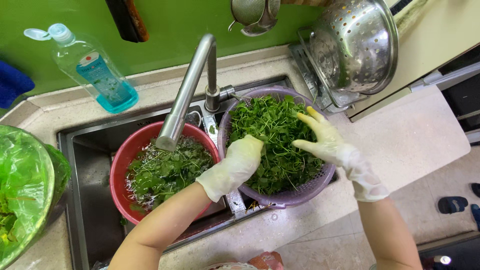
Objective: The person washes greens by hand in a red bowl under running water, transfers them to a purple colander, and empties the bowl into the sink.
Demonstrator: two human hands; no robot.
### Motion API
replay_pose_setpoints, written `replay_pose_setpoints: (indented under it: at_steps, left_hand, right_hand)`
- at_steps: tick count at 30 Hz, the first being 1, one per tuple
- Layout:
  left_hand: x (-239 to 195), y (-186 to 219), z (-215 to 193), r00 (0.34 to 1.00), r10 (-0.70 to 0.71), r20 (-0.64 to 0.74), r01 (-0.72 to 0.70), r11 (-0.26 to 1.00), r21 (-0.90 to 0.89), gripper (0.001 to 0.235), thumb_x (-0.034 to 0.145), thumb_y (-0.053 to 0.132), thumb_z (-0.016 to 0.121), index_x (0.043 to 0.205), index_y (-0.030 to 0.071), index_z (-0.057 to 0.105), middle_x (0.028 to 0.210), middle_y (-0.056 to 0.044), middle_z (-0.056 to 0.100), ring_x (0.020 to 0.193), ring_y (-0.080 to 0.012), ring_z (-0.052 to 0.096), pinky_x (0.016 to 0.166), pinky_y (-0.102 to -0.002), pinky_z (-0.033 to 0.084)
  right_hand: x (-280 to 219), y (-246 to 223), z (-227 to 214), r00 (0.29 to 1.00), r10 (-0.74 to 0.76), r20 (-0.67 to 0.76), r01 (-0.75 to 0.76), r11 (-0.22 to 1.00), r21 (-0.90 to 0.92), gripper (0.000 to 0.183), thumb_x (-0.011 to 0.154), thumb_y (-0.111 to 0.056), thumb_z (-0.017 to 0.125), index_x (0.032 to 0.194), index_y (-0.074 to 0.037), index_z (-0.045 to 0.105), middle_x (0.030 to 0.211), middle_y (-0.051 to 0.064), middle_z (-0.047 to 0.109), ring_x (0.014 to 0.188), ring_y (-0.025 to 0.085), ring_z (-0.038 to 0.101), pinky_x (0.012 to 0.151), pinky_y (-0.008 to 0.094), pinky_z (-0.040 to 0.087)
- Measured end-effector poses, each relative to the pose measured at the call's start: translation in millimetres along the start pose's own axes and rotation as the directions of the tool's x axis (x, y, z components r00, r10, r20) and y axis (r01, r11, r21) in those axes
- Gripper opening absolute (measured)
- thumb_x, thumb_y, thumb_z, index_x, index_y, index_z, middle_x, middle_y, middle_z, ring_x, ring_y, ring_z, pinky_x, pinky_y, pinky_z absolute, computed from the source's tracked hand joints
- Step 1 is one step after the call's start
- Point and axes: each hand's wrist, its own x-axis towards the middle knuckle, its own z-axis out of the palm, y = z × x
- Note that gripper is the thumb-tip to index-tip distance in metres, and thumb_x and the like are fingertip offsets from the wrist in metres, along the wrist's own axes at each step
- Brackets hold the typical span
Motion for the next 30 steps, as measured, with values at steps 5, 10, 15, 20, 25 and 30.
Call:
replay_pose_setpoints:
  at_steps: [5,10,15,20,25,30]
  left_hand:
    - [-7,-7,-25,0.967,0.004,-0.253,-0.01,1.0,-0.02,0.027,0.091,0.025,0.075,0.111,0.006,0.071,0.115,-0.016,0.068,0.107,-0.0318,0.071,0.088,-0.044,0.059]
    - [-34,-6,-81,0.979,0.026,-0.201,-0.052,0.991,-0.127,0.085,0.062,0.033,0.093,0.134,0.004,0.058,0.137,-0.024,0.051,0.106,-0.0398,0.062,0.085,-0.048,0.054]
    - [-24,-27,-57,0.836,0.256,-0.485,-0.427,0.859,-0.283,0.059,0.078,0.011,0.074,0.137,0.011,0.065,0.149,-0.025,0.048,0.121,-0.0423,0.06,0.101,-0.044,0.05]
    - [-14,-23,-41,0.812,0.151,-0.564,-0.467,0.748,-0.472,0.038,0.083,0.006,0.063,0.117,0.013,0.078,0.152,-0.017,0.055,0.13,-0.0356,0.061,0.107,-0.04,0.05]
    - [-12,-28,-45,0.746,0.144,-0.65,-0.492,0.778,-0.392,0.041,0.083,0.028,0.079,0.118,0.007,0.077,0.143,-0.021,0.053,0.122,-0.0392,0.059,0.103,-0.042,0.046]
    - [-7,-60,-36,0.83,-0.017,-0.557,-0.329,0.792,-0.514,0.028,0.089,0.033,0.076,0.1,0.007,0.079,0.14,-0.013,0.064,0.123,-0.0307,0.066,0.104,-0.037,0.051]
  right_hand:
    - [26,-35,68,0.999,-0.021,-0.049,0.011,0.98,-0.199,0.112,0.077,-0.058,0.082,0.161,-0.024,0.016,0.168,0.018,0.0,0.154,0.041,0.001,0.122,0.058,0.008]
    - [18,-21,95,1.0,0.007,0.008,-0.005,0.975,-0.224,0.125,0.069,-0.058,0.086,0.165,-0.027,0.012,0.167,0.018,0.003,0.155,0.041,-0.002,0.124,0.058,0.001]
    - [1,13,53,0.958,-0.2,-0.203,0.252,0.929,0.27,0.103,0.071,-0.033,0.086,0.159,-0.024,0.032,0.169,0.022,0.013,0.157,0.039,0.011,0.124,0.049,0.015]
    - [-11,6,43,0.929,-0.173,-0.326,0.287,0.895,0.341,0.073,0.076,-0.016,0.081,0.145,-0.02,0.057,0.168,0.022,0.026,0.157,0.035,0.024,0.124,0.044,0.023]
    - [-2,-1,56,0.824,-0.127,-0.552,0.277,0.941,0.197,0.039,0.09,-0.017,0.074,0.129,-0.018,0.073,0.153,0.018,0.054,0.144,0.033,0.049,0.121,0.042,0.037]
    - [33,26,34,0.886,0.088,-0.456,0.078,0.94,0.333,0.031,0.091,-0.029,0.071,0.119,-0.014,0.076,0.134,0.013,0.07,0.132,0.031,0.058,0.115,0.04,0.041]
